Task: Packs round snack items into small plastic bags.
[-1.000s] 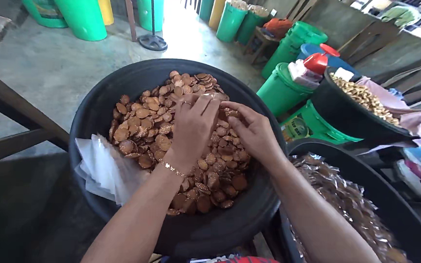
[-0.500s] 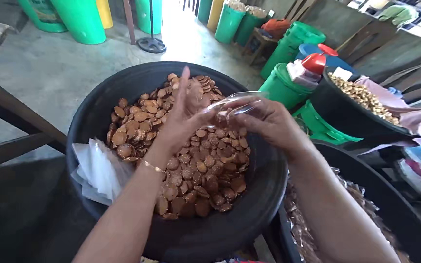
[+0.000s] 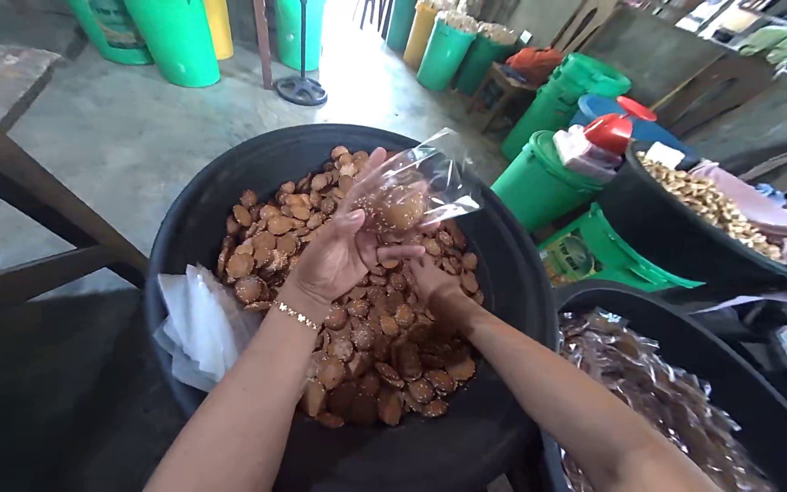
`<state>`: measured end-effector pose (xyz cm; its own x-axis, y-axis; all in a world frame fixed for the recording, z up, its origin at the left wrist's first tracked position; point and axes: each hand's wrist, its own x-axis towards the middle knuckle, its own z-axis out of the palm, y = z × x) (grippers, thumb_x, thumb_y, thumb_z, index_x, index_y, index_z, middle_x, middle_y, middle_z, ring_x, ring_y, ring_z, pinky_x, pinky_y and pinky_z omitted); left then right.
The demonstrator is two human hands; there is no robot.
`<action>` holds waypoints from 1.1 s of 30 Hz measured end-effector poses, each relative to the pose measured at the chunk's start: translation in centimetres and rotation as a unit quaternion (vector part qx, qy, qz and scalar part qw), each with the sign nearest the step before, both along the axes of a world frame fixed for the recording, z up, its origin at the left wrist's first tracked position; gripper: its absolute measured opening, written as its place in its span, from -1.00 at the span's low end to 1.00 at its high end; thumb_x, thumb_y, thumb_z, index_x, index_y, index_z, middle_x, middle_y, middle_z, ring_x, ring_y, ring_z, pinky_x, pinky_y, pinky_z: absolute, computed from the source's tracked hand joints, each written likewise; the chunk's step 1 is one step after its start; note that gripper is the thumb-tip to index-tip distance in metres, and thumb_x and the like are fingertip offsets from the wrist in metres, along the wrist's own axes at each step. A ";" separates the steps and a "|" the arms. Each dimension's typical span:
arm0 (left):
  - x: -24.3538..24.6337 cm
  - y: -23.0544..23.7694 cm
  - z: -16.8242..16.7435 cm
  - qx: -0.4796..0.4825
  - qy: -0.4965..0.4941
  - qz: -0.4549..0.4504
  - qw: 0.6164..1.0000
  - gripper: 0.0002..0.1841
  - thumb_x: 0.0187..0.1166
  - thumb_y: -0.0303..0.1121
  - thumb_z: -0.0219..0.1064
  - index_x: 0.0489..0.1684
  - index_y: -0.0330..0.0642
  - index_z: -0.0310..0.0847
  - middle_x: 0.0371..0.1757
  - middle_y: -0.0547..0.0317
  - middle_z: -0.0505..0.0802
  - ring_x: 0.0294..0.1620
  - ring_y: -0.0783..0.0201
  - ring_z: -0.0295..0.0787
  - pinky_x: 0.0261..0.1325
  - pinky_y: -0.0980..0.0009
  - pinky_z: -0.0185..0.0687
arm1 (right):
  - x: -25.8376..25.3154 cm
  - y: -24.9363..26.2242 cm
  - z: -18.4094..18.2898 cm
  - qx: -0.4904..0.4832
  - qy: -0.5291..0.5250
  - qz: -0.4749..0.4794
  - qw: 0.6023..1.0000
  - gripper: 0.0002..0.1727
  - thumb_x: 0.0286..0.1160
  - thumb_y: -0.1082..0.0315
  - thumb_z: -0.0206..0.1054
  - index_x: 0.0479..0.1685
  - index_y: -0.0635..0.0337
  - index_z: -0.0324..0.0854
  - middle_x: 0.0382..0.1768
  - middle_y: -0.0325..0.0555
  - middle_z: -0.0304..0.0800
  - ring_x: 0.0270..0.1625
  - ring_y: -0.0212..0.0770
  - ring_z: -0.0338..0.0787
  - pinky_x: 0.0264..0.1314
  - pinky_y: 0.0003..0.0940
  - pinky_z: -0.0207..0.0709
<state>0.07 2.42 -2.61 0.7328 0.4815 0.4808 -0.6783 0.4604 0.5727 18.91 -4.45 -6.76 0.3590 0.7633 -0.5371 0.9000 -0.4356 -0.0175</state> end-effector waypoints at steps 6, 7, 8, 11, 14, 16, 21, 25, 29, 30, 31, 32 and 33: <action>0.2 -1.0 1.4 -0.007 -0.003 0.035 0.999 -0.01 0.50 -0.19 0.46 0.90 0.29 -0.22 0.73 0.01 0.41 0.35 0.03 0.76 0.12 0.24 0.85 | 2.9 0.6 1.1 0.099 0.104 -0.059 0.988 -0.46 0.76 0.28 0.19 0.65 0.33 0.38 0.47 0.40 0.58 0.53 0.31 0.60 0.60 0.23 0.37; 0.4 -1.2 1.4 -0.029 0.008 0.047 0.998 -0.19 0.62 -0.33 0.30 0.89 0.22 -0.06 0.72 0.00 0.45 0.35 0.03 0.76 0.15 0.25 0.84 | 4.7 1.0 0.5 0.158 0.126 -0.088 0.975 -0.47 0.75 0.26 0.23 0.61 0.37 0.42 0.41 0.44 0.62 0.50 0.33 0.61 0.60 0.25 0.36; 0.5 -1.3 1.3 -0.047 0.019 0.062 0.997 -0.37 0.70 -0.41 0.14 0.82 0.11 0.16 0.68 0.00 0.51 0.35 0.04 0.77 0.17 0.24 0.84 | 6.3 1.3 -0.2 0.203 0.136 -0.113 0.963 -0.48 0.73 0.28 0.27 0.58 0.40 0.45 0.40 0.46 0.61 0.51 0.35 0.60 0.61 0.27 0.35; 0.4 -1.3 1.4 -0.063 0.047 0.077 0.994 -0.58 0.86 -0.27 -0.05 0.58 -0.09 0.48 0.56 0.03 0.64 0.27 0.09 0.82 0.12 0.24 0.86 | 8.0 1.8 -1.1 0.207 0.114 -0.153 0.959 -0.52 0.71 0.28 0.30 0.43 0.47 0.54 0.34 0.47 0.65 0.46 0.32 0.62 0.57 0.24 0.37; 0.2 -1.3 1.7 -0.088 0.076 0.069 0.991 -0.52 0.89 -0.08 -0.19 0.66 0.05 0.37 0.43 0.04 0.73 0.08 0.13 0.90 -0.20 0.30 0.91 | 8.1 2.2 -1.0 0.183 0.081 -0.137 0.970 -0.48 0.64 0.24 0.38 0.37 0.52 0.56 0.41 0.52 0.56 0.51 0.36 0.57 0.59 0.26 0.35; 0.1 -1.1 1.6 -0.066 0.095 0.065 0.991 -0.53 0.89 -0.17 -0.13 0.77 0.18 0.17 0.48 0.09 0.67 0.09 0.17 0.88 -0.13 0.35 0.90 | 8.4 2.4 -0.5 0.186 0.088 -0.137 0.969 -0.42 0.61 0.25 0.42 0.45 0.53 0.47 0.45 0.53 0.51 0.53 0.37 0.55 0.60 0.25 0.34; 0.8 -1.1 1.2 -0.053 0.148 0.118 0.980 -0.59 0.82 -0.47 -0.07 0.51 -0.17 0.55 0.44 0.09 0.72 0.14 0.18 0.83 0.19 0.24 0.80 | 6.6 1.8 -0.1 0.120 0.109 -0.062 0.985 -0.48 0.67 0.22 0.34 0.40 0.51 0.55 0.39 0.48 0.60 0.51 0.35 0.57 0.61 0.28 0.31; 1.1 -1.1 0.9 -0.093 0.165 0.133 0.973 -0.56 0.90 -0.29 -0.21 0.65 0.07 0.38 0.43 0.11 0.71 0.10 0.17 0.86 0.00 0.29 0.86 | 1.7 1.0 -0.2 0.059 -0.047 0.047 0.996 -0.45 0.78 0.39 0.05 0.69 0.48 0.26 0.65 0.50 0.32 0.73 0.45 0.29 0.71 0.34 0.15; 1.0 -1.2 1.2 -0.088 0.179 0.130 0.971 -0.51 0.92 -0.18 -0.30 0.56 -0.09 0.46 0.28 0.07 0.79 -0.02 0.18 0.89 -0.01 0.29 0.87 | 1.9 1.0 -0.1 0.070 -0.020 0.027 0.997 -0.36 0.71 0.44 0.16 0.78 0.38 0.16 0.75 0.46 0.13 0.78 0.44 0.19 0.73 0.25 0.21; 1.0 -1.2 1.3 -0.094 0.171 0.119 0.974 -0.47 0.91 -0.14 -0.34 0.52 -0.13 0.48 0.24 0.04 0.81 -0.01 0.16 0.89 0.02 0.27 0.87 | 2.6 1.1 -0.2 0.066 -0.016 0.021 0.998 -0.35 0.66 0.46 0.21 0.76 0.36 0.19 0.76 0.42 0.13 0.79 0.44 0.16 0.72 0.26 0.21; 0.9 -1.3 1.3 -0.102 0.160 0.110 0.976 -0.44 0.90 -0.12 -0.38 0.49 -0.16 0.48 0.20 0.00 0.84 0.00 0.13 0.90 0.01 0.25 0.88 | 3.1 1.1 -0.4 0.064 -0.019 0.030 0.997 -0.37 0.65 0.46 0.23 0.71 0.40 0.24 0.74 0.41 0.19 0.78 0.43 0.18 0.72 0.27 0.20; 0.9 -1.3 1.3 -0.113 0.149 0.101 0.977 -0.43 0.90 -0.12 -0.39 0.48 -0.20 0.48 0.18 -0.07 0.85 0.01 0.07 0.91 -0.02 0.23 0.89 | 3.3 0.9 -0.4 0.063 -0.025 0.050 0.996 -0.42 0.67 0.46 0.20 0.68 0.44 0.28 0.70 0.41 0.27 0.77 0.43 0.21 0.73 0.27 0.18; 0.9 -1.4 1.4 -0.118 0.142 0.094 0.978 -0.44 0.90 -0.15 -0.41 0.44 -0.23 0.47 0.15 -0.11 0.85 0.01 0.03 0.91 -0.04 0.21 0.90 | 3.3 0.6 -0.4 0.063 -0.030 0.076 0.995 -0.44 0.68 0.50 0.16 0.66 0.45 0.30 0.65 0.43 0.34 0.74 0.45 0.24 0.73 0.29 0.15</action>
<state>0.98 1.04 -1.21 0.7082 0.6939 0.1303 -0.5934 0.4849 0.6424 22.17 -3.88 -7.17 0.2626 0.8709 -0.4154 0.9565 -0.2918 -0.0072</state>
